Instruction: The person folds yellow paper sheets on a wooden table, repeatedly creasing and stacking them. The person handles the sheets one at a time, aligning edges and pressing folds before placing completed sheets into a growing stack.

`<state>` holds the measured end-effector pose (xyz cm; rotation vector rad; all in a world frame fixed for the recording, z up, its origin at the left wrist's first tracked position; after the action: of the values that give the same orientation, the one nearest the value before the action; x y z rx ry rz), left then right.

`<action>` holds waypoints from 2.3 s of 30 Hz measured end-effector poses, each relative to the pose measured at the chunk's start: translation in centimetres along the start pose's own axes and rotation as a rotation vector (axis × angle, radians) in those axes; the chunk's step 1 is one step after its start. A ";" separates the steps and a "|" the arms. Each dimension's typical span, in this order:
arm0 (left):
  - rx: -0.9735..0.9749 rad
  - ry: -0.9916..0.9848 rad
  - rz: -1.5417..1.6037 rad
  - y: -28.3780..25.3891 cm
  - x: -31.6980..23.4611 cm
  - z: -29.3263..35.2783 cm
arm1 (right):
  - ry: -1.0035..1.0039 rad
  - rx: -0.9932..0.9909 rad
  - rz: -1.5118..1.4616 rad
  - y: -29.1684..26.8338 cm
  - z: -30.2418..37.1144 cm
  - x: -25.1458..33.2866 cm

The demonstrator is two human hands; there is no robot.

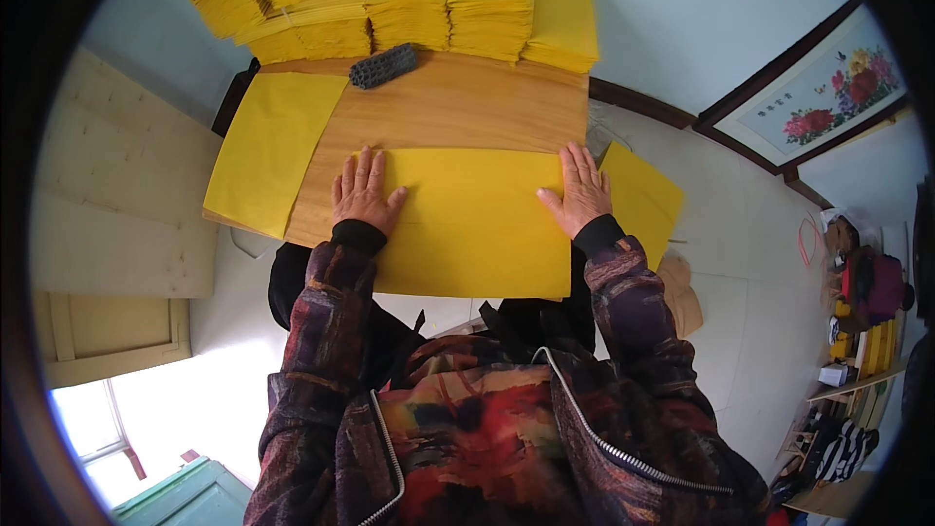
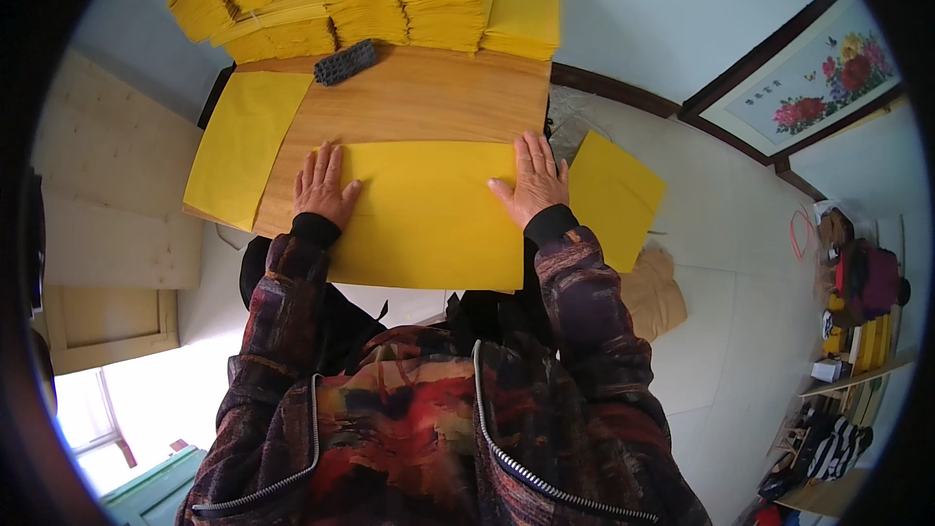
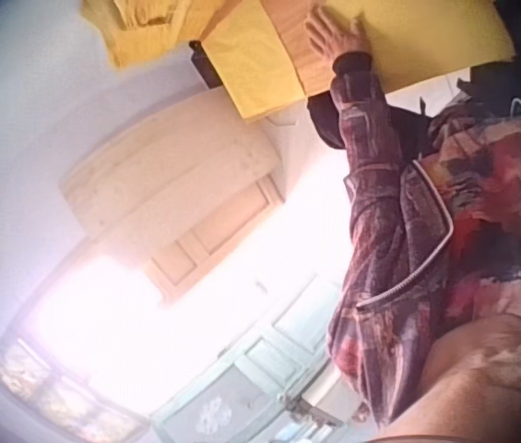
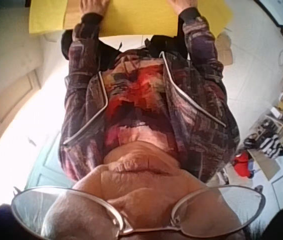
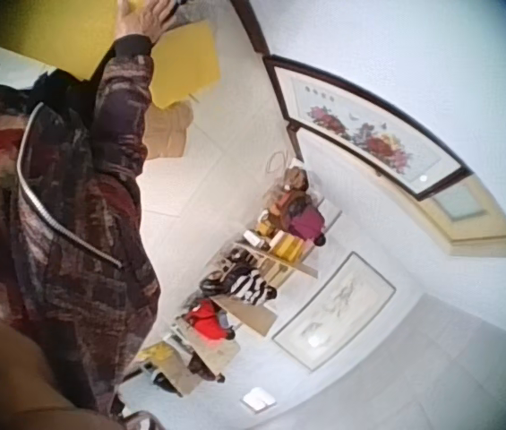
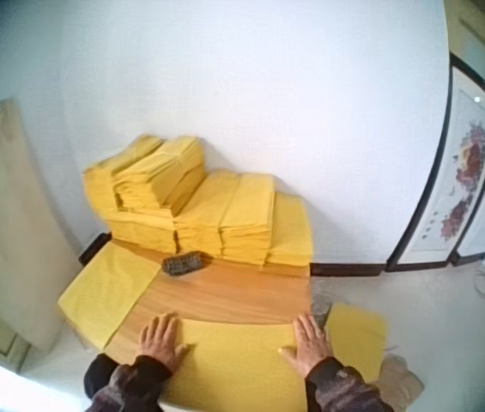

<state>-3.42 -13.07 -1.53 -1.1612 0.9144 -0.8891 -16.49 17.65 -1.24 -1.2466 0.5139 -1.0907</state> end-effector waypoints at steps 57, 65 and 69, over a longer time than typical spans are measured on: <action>-0.024 0.014 -0.005 -0.1 0.0 0.0 | -0.062 -0.062 0.000 1.3 -0.8 9.3; 0.088 0.011 0.205 -0.5 1.0 -0.2 | 0.020 -0.072 0.022 0.5 0.9 5.0; 0.084 -0.049 -0.096 -1.8 -3.0 -1.2 | 0.028 -0.084 0.037 0.8 0.9 5.0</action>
<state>-5.84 -11.03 0.41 -1.1571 0.7802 -0.9638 -13.30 13.72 -0.55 -1.2915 0.6070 -1.0663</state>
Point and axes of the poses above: each hand's wrist, its own z-axis away from the middle knuckle, its own y-axis out of the palm, x = y × z, the point moved 8 cm from there along -z, towards the middle knuckle, and after that the axes turned 11 degrees about x, right-handed, at the moved point
